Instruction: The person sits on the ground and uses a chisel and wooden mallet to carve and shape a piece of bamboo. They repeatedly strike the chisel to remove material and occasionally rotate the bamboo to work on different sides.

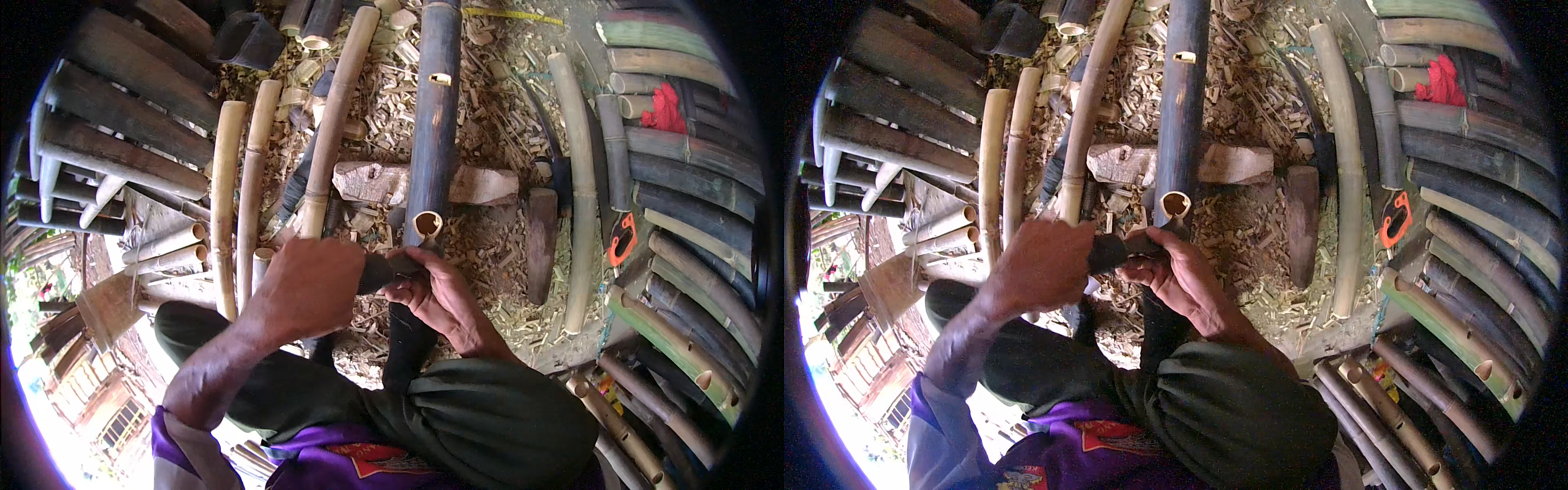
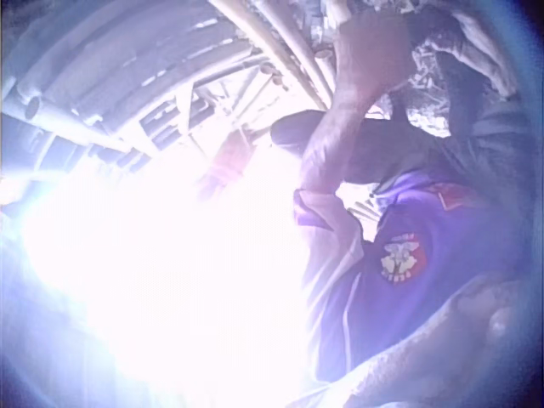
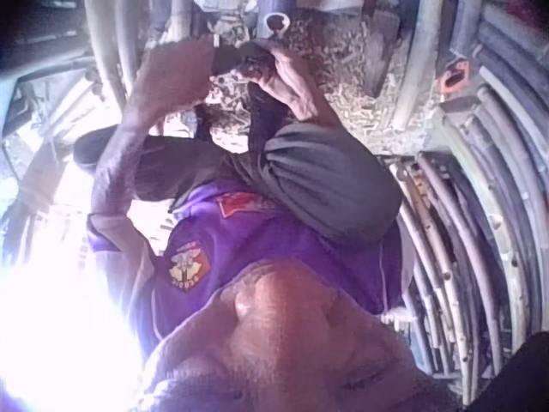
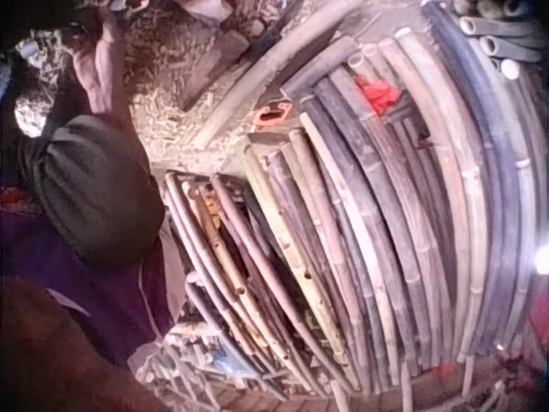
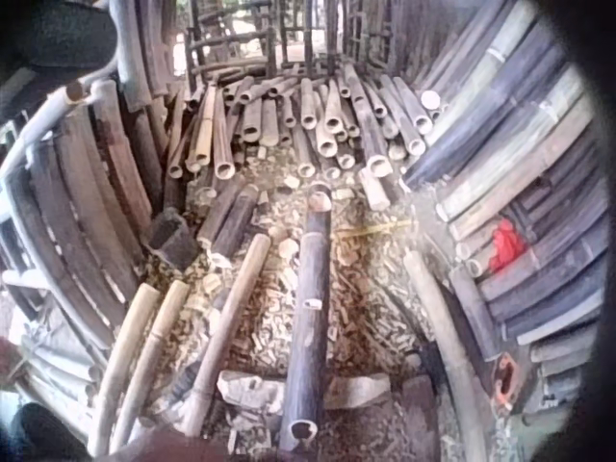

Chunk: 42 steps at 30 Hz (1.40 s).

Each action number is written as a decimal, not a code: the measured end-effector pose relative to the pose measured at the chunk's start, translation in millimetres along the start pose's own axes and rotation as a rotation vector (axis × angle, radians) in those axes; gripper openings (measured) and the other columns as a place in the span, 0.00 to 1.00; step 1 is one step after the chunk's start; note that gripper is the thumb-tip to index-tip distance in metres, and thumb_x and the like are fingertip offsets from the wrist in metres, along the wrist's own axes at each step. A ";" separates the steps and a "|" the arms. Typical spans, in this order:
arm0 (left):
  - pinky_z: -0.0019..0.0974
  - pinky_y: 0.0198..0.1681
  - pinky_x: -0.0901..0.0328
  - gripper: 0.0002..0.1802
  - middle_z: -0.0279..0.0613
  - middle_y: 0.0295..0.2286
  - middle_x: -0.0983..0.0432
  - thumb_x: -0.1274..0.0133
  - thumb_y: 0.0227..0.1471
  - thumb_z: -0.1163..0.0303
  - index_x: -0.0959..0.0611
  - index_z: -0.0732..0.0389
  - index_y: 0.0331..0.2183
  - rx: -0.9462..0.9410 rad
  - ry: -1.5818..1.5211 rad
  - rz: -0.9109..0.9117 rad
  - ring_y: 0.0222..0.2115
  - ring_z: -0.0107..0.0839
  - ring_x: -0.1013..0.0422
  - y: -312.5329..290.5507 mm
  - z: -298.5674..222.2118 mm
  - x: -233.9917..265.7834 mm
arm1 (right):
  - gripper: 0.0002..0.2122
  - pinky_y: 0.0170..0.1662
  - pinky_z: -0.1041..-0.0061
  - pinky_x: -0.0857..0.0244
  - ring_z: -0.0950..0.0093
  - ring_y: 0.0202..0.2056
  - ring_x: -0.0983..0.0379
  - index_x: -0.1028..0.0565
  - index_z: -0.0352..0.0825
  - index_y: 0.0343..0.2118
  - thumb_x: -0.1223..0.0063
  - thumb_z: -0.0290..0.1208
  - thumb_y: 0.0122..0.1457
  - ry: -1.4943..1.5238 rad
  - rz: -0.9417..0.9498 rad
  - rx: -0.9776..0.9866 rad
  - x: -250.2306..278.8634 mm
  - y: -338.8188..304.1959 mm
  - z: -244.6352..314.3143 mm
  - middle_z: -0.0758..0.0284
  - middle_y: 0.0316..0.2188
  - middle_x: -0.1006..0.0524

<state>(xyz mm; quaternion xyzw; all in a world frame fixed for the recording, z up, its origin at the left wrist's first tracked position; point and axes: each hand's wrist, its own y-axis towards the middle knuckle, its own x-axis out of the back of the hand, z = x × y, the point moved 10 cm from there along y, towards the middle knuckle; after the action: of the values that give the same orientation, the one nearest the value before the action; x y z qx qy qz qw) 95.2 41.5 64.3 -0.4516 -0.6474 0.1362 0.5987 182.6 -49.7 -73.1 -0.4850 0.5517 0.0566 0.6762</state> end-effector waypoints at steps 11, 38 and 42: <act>0.53 0.43 0.27 0.37 0.62 0.35 0.20 0.33 0.45 0.63 0.30 0.68 0.52 0.457 -0.963 -0.146 0.38 0.58 0.21 -0.4 -61.2 -191.9 | 0.15 0.17 0.76 0.33 0.74 0.22 0.23 0.23 0.32 0.34 0.54 0.39 0.65 -1.097 -0.363 -0.074 41.8 -16.6 51.9 0.64 0.27 0.19; 0.49 0.38 0.27 0.19 0.50 0.27 0.19 0.31 0.36 0.63 0.15 0.65 0.30 0.478 -0.830 -0.355 0.32 0.46 0.20 -38.4 50.1 -111.1 | 0.11 0.21 0.73 0.30 0.72 0.27 0.23 0.23 0.33 0.39 0.47 0.38 0.64 -0.603 -0.339 0.078 1.9 13.7 9.6 0.64 0.31 0.20; 0.48 0.39 0.26 0.19 0.52 0.25 0.18 0.31 0.32 0.62 0.13 0.64 0.28 0.527 -0.564 -0.157 0.32 0.49 0.20 -20.0 61.7 -72.4 | 0.09 0.24 0.71 0.26 0.71 0.28 0.21 0.26 0.35 0.43 0.48 0.33 0.66 -0.334 -0.303 0.117 -8.6 13.4 17.6 0.62 0.36 0.18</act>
<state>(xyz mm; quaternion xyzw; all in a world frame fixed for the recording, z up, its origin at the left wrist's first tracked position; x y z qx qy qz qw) 22.4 -1.2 16.3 -0.1763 -0.7618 0.3704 0.5014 183.3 -26.1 -75.6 -0.5063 0.3554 0.0016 0.7857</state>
